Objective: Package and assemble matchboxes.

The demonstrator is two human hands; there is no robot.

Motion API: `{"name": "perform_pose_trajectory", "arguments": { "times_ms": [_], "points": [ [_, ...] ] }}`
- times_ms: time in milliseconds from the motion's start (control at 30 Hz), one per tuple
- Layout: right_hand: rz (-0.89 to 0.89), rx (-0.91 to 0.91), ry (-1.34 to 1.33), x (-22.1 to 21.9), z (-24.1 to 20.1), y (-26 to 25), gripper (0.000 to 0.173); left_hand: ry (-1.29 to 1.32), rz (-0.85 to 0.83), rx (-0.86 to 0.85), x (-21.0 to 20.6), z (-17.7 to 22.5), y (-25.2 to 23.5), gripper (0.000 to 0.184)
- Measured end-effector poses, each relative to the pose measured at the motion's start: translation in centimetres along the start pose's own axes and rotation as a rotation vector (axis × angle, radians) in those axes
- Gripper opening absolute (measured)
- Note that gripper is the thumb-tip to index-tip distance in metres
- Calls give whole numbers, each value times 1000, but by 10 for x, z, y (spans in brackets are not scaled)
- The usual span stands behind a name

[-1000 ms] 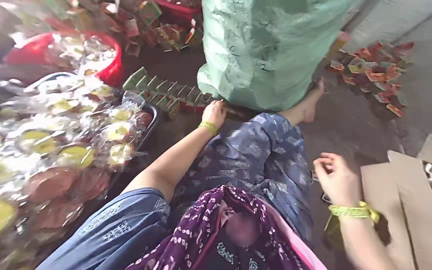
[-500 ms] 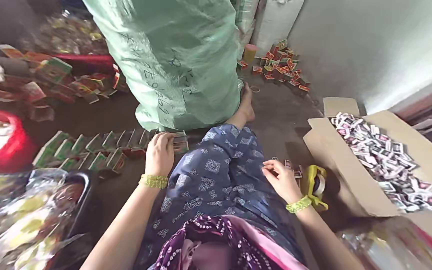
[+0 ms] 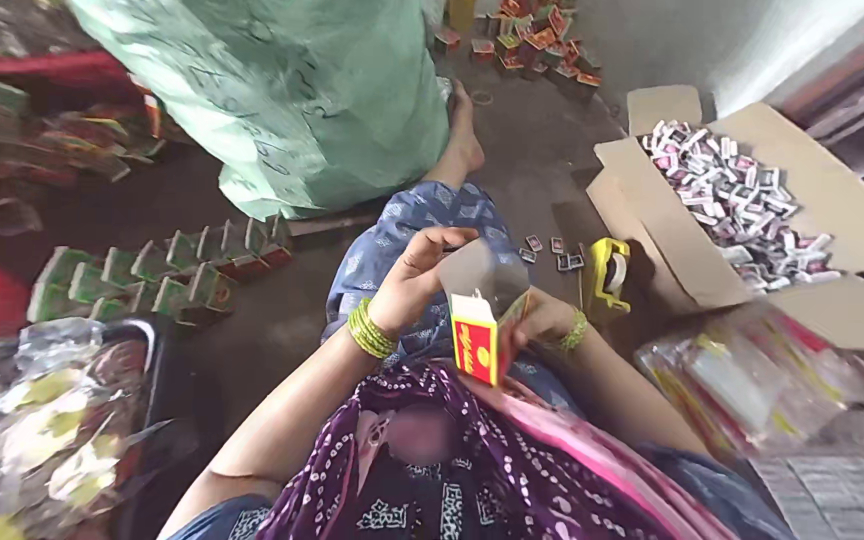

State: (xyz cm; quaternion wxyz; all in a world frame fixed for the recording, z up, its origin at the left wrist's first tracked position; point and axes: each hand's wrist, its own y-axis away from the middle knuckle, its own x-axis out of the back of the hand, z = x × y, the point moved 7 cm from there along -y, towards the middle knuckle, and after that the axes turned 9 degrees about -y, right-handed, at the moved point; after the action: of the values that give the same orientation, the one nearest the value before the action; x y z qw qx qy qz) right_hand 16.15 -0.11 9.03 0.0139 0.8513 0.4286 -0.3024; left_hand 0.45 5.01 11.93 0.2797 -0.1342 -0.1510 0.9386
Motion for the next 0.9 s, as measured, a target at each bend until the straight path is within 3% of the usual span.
{"name": "perform_pose_trajectory", "arguments": {
  "times_ms": [67, 133, 167, 267, 333, 400, 467, 533, 567, 633, 900],
  "points": [
    [316, 61, 50, 17, -1, 17, 40, 70, 62, 240, -5, -35, 3, 42],
    [621, 86, 231, 34, -2, 31, 46, 59, 19, 392, -12, -71, 6, 72],
    [729, 65, 367, 41, -1, 35, 49, 25, -27, 415, -16, -85, 8, 73],
    [787, 9, 743, 57, 9, 42, 53, -172, -55, 452, -18, -115, 8, 100],
    [790, -31, 848, 66, 5, 43, 64, -275, -7, 469, -12, -124, 8, 100],
    [966, -71, 821, 99, -7, 50, 69, -352, 16, 474, -4, -127, 11, 89],
    [1113, -185, 931, 159, -13, 61, 53, -382, 16, 460, 0, -126, 13, 81],
    [1081, -472, 1208, 220, -10, 68, 37, -387, -9, 413, -1, -122, 13, 79],
    [1045, -616, 1313, 245, -3, 73, 38, -383, -25, 379, -3, -121, 12, 80],
    [1017, -700, 1409, 277, 15, 82, 40, -352, -44, 340, -6, -120, 12, 79],
    [1185, -551, 1347, 257, 28, 102, 34, -415, -9, 303, -1, -120, 12, 76]
  ]
}}
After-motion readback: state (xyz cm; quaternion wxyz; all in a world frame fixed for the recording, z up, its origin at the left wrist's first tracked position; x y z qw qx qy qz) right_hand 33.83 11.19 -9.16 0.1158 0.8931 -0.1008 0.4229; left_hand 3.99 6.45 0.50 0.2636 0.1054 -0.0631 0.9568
